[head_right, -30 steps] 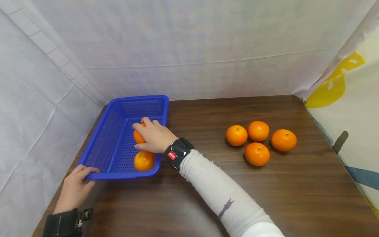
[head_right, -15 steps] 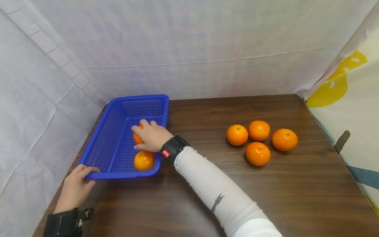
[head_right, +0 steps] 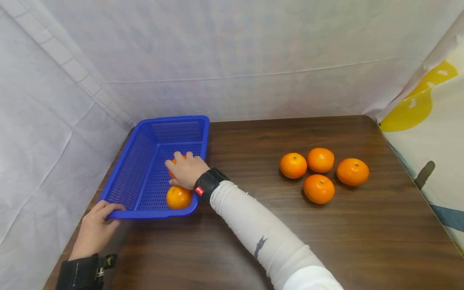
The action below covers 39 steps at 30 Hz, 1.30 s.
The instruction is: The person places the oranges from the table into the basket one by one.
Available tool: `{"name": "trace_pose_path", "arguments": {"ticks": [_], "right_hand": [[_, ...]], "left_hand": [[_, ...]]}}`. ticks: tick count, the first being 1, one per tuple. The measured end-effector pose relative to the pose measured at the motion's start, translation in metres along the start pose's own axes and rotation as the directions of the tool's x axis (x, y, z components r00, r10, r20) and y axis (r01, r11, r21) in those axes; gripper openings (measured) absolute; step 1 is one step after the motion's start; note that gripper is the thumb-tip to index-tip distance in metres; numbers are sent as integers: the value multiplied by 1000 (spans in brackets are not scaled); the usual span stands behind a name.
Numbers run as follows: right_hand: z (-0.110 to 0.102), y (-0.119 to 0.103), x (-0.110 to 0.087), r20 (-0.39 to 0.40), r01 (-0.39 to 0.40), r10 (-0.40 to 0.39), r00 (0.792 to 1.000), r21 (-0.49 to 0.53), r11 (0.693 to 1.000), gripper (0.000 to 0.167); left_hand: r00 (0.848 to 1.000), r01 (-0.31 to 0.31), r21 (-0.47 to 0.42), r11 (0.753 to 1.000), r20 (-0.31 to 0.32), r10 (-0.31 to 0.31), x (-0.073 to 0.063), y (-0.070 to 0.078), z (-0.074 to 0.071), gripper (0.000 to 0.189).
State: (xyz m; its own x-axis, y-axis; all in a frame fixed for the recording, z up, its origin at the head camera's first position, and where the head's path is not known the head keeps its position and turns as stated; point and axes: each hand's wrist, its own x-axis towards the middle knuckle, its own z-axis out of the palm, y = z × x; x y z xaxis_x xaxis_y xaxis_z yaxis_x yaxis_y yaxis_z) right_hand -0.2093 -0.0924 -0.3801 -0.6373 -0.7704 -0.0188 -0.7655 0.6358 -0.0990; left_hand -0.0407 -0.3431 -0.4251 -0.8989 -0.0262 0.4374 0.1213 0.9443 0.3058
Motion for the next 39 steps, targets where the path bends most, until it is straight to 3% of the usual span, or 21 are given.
{"name": "trace_pose_path", "arguments": {"ticks": [7, 19, 39], "right_hand": [[-4, -8, -1, 27, -40, 41, 999, -23, 999, 46], [2, -9, 4, 58, -53, 59, 997, -94, 994, 47], [-3, -11, 2, 133, 0, 21, 991, -158, 987, 46]], "left_hand": [[1000, -20, -4, 1000, -14, 20, -1, -1, 0, 37], [998, -47, 0, 999, -32, 47, -2, 0, 1, 37], [1000, 20, -3, 1000, 7, -20, -1, 4, -2, 35]]}}
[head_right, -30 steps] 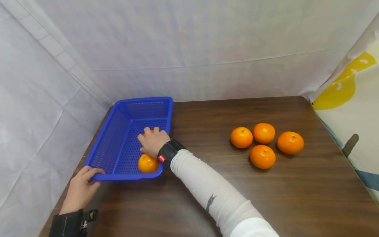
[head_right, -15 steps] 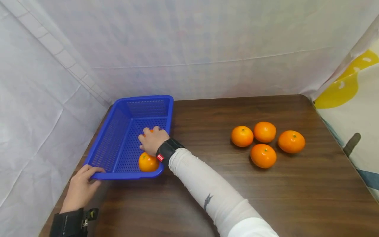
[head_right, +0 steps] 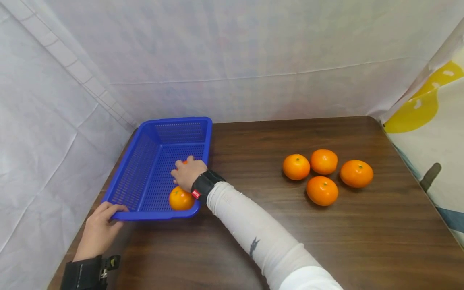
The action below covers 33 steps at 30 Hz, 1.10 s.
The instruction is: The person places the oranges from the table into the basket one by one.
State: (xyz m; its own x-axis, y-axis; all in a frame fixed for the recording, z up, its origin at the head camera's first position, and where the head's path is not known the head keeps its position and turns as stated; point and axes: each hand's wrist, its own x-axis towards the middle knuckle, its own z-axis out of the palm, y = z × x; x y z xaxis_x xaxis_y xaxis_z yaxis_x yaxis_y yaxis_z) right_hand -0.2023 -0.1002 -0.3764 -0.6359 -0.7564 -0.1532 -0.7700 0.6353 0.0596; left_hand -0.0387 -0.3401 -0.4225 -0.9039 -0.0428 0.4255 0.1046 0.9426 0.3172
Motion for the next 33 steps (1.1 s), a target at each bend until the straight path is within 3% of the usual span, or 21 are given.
{"name": "trace_pose_path", "arguments": {"ticks": [11, 23, 33], "right_hand": [[2, 4, 0, 58, 26, -25, 998, -19, 999, 44], [4, 5, 2, 51, 4, -3, 999, -6, 1000, 45], [8, 5, 4, -55, 1, 2, 998, 45, 999, 45]], "left_hand": [[1000, 19, 5, 1000, 20, -19, 0, 1, 1, 35], [1000, 20, 2, 1000, 15, -20, 0, 1, 1, 34], [1000, 3, 0, 1000, -8, -3, -1, -2, 2, 36]]}}
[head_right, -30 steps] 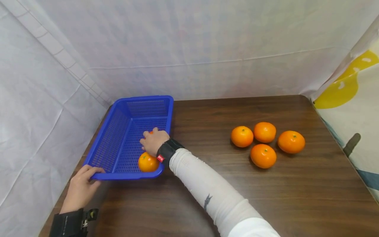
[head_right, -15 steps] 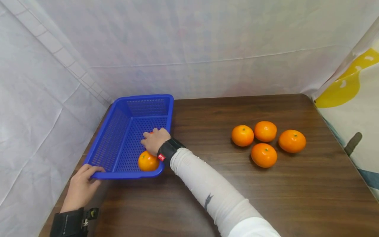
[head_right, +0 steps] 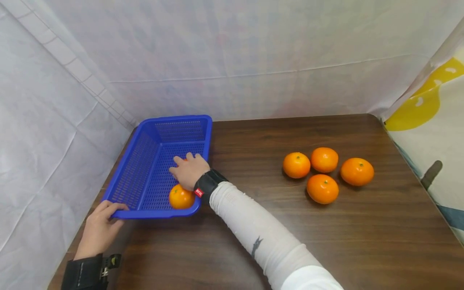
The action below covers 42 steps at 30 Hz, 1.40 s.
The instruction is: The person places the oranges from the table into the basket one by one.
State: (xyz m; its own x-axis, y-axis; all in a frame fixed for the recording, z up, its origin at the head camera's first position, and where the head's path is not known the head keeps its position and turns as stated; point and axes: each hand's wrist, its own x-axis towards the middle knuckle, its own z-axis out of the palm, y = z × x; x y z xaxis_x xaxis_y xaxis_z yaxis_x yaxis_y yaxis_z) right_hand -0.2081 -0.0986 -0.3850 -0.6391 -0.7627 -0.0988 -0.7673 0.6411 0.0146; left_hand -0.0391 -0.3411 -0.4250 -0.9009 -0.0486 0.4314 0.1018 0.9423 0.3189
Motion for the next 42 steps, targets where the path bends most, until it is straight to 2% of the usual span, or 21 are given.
{"name": "trace_pose_path", "arguments": {"ticks": [6, 13, 18, 23, 29, 36, 42], "right_hand": [[1, 1, -1, -124, 10, -5, 992, 35, 999, 44], [4, 4, -1, -213, 34, -23, 977, 51, 998, 39], [8, 5, 1, -286, 53, -37, 957, 50, 997, 35], [7, 6, 0, -367, 60, -10, 930, 126, 990, 29], [6, 9, -5, -409, 68, 9, 913, 174, 982, 24], [9, 14, -16, -449, 77, 13, 894, 182, 980, 23], [15, 19, -24, -482, 83, 23, 876, 197, 977, 26]], "left_hand": [[1000, -21, -3, 1000, -21, 21, 1, 0, -1, 37], [999, -31, -5, 1000, -29, 31, 2, 0, -1, 37], [1000, -11, -5, 1000, -20, 10, 0, 0, 0, 36], [999, -17, -4, 1000, -28, 17, -1, -2, 1, 37], [997, -54, -8, 999, -58, 53, -2, -3, 2, 38], [998, -44, 0, 999, -38, 44, -1, -3, 2, 37], [997, -61, -1, 998, -40, 61, -1, -4, 3, 37]]}}
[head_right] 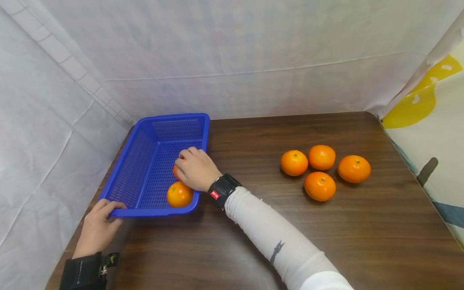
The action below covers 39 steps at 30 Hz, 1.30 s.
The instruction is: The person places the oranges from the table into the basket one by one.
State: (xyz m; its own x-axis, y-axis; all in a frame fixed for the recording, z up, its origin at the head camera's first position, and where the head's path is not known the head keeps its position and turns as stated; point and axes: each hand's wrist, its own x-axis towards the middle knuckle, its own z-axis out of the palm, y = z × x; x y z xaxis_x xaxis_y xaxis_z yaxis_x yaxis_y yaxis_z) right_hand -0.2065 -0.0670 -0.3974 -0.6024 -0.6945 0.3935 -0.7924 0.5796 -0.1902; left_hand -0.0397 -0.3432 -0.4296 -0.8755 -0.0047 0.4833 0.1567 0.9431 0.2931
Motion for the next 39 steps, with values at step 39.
{"name": "trace_pose_path", "arguments": {"ticks": [39], "right_hand": [[1, 23, -57, -198, 51, -35, 980, 75, 996, 30]], "left_hand": [[1000, 13, 1, 1000, -11, -13, 2, 4, -2, 37]]}}
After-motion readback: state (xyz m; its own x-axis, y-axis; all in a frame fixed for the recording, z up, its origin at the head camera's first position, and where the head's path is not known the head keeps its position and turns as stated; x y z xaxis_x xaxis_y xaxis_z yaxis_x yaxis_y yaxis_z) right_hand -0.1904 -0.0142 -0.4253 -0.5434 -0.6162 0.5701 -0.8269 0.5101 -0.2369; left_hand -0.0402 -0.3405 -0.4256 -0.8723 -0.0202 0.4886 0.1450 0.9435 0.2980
